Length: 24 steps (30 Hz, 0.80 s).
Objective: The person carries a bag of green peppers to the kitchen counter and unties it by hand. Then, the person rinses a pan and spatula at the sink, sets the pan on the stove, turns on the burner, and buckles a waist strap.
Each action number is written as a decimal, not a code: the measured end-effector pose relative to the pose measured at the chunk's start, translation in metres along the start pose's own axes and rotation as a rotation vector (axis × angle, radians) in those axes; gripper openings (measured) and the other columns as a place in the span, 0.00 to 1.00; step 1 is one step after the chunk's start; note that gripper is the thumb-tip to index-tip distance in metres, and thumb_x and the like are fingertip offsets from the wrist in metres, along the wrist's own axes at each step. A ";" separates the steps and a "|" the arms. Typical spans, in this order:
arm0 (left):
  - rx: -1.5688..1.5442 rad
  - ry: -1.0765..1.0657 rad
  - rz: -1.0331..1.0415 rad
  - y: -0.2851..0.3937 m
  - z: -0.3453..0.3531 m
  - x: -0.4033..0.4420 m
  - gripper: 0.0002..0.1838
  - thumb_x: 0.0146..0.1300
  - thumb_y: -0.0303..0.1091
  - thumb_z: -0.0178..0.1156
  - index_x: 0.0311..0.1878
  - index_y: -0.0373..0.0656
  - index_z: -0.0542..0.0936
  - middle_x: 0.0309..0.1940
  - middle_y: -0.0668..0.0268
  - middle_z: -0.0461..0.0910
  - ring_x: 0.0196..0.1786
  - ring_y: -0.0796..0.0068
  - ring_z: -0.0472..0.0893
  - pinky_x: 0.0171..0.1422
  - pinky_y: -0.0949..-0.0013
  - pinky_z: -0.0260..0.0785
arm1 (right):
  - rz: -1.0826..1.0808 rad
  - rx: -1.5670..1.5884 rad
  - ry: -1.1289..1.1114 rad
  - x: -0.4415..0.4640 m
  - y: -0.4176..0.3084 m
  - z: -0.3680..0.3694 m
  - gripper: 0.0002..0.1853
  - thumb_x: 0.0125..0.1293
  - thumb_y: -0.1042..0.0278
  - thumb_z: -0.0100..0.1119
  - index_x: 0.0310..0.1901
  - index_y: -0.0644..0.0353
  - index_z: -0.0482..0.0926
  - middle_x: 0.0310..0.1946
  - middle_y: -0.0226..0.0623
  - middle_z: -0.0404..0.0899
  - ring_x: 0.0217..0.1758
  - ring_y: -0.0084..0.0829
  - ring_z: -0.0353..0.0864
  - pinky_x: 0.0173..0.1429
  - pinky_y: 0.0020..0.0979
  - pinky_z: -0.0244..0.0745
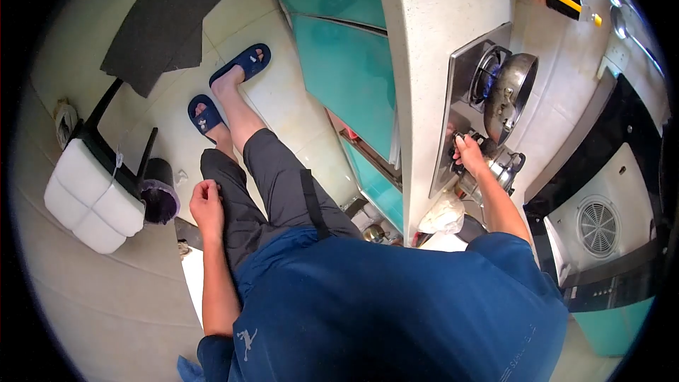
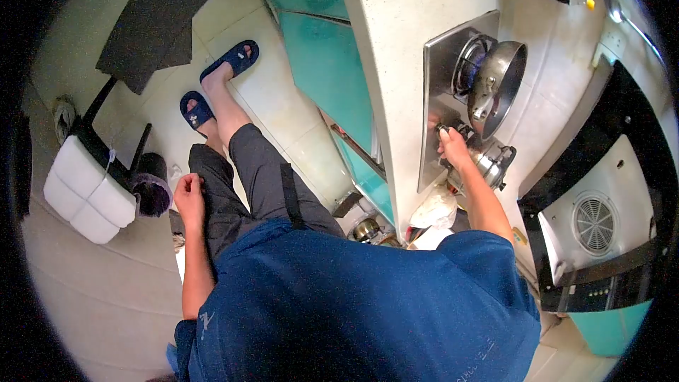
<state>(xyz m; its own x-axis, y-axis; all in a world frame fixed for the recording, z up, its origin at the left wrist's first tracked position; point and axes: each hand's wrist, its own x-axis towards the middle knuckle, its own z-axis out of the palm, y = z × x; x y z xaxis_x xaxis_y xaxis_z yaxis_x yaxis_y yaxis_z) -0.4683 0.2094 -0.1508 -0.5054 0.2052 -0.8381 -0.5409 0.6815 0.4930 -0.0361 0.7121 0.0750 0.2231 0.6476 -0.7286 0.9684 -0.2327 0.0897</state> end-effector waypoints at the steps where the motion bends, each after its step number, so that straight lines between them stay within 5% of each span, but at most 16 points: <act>1: 0.020 -0.003 0.001 0.001 0.000 0.001 0.09 0.76 0.32 0.60 0.45 0.36 0.84 0.34 0.70 0.84 0.34 0.84 0.78 0.41 0.77 0.72 | -0.002 -0.001 0.002 -0.001 -0.001 0.000 0.17 0.81 0.52 0.50 0.40 0.59 0.73 0.30 0.30 0.76 0.30 0.26 0.80 0.32 0.32 0.78; 17: 0.061 -0.028 -0.014 0.001 -0.007 0.007 0.09 0.76 0.31 0.61 0.46 0.35 0.85 0.37 0.68 0.85 0.37 0.81 0.80 0.44 0.75 0.73 | -0.037 -0.088 0.048 -0.007 -0.006 0.003 0.18 0.80 0.51 0.49 0.43 0.61 0.73 0.29 0.33 0.77 0.30 0.29 0.80 0.34 0.35 0.78; 24: 0.149 -0.054 0.051 0.010 -0.018 0.005 0.09 0.75 0.31 0.59 0.43 0.35 0.84 0.32 0.69 0.83 0.33 0.82 0.78 0.40 0.75 0.72 | -0.050 -0.106 0.068 -0.008 -0.009 0.003 0.20 0.80 0.50 0.50 0.45 0.63 0.72 0.29 0.42 0.79 0.30 0.37 0.82 0.40 0.42 0.77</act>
<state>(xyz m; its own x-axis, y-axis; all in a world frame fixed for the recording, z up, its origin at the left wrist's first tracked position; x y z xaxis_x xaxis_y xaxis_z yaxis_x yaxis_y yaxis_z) -0.4883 0.2046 -0.1463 -0.4906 0.2768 -0.8263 -0.4079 0.7650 0.4984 -0.0472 0.7070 0.0785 0.1778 0.7050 -0.6866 0.9840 -0.1229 0.1286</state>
